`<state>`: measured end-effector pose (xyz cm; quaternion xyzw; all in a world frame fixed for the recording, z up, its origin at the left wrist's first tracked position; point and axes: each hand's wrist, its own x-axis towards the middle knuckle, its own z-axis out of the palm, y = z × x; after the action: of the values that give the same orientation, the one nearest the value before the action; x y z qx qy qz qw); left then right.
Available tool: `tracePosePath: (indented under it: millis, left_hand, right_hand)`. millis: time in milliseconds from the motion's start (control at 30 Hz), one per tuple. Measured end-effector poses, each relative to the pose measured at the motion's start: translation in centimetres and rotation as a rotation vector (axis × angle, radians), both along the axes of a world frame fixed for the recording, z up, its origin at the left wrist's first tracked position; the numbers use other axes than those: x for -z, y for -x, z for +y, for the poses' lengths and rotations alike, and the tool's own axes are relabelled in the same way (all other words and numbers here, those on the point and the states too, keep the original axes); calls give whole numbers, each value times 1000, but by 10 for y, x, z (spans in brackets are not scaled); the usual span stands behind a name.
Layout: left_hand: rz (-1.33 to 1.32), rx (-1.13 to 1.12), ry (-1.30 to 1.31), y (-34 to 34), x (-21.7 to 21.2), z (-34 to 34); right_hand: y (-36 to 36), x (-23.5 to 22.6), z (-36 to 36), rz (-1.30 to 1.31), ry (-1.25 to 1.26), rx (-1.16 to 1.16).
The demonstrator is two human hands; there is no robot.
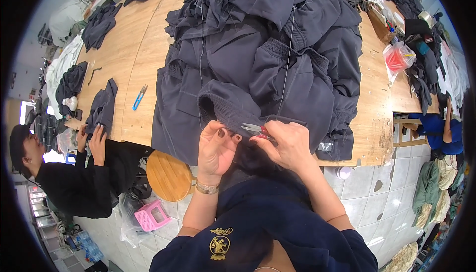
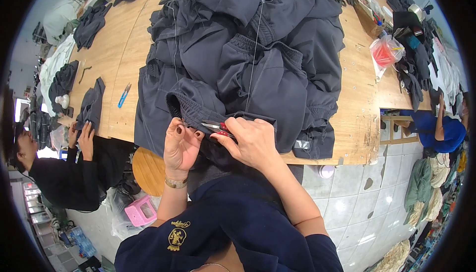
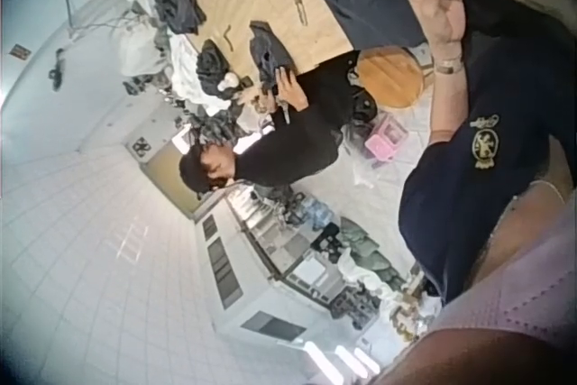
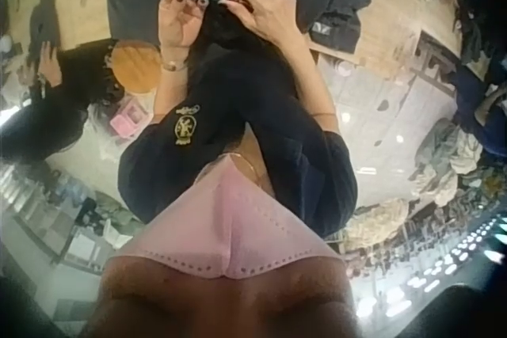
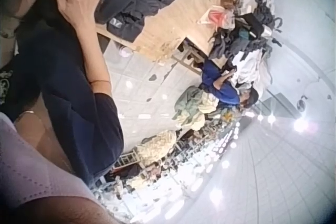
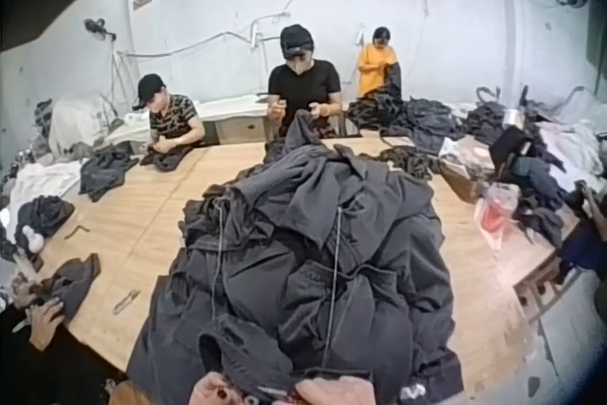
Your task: Remove loose threads and sort finished garments in a textile workshop.
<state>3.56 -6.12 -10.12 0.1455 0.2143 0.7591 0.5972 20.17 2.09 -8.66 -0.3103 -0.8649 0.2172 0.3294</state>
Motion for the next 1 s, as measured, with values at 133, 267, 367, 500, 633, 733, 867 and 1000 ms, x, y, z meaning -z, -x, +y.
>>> tracePosePath:
  millis: [133,267,367,500,633,733,867,1000]
  left_hand:
    - [1,-15,23,0,2,-1]
    - [-38,-12,21,-2,-5,1]
    - [-39,-2,14,-1,-3,1]
    - [-35,-2,15,-1,-2,1]
    - [-35,0,6,-3,-3,2]
    - [-51,-15,37,-2,-4,2]
    - [-54,-5,14,-1,-3,2]
    - [-63,-6,24,-2,-5,3]
  right_hand:
    - [1,-2,0,-23,-42,-2]
    - [1,-2,2,-9,-54,65]
    - [2,0,3,-8,-57,65]
    - [6,0,2,14,-13,59]
    - [8,4,4,7,-61,62]
    - [6,6,4,24,-43,81]
    - [3,4,1,62,30,47]
    - [-1,6,-2,18,24,-4]
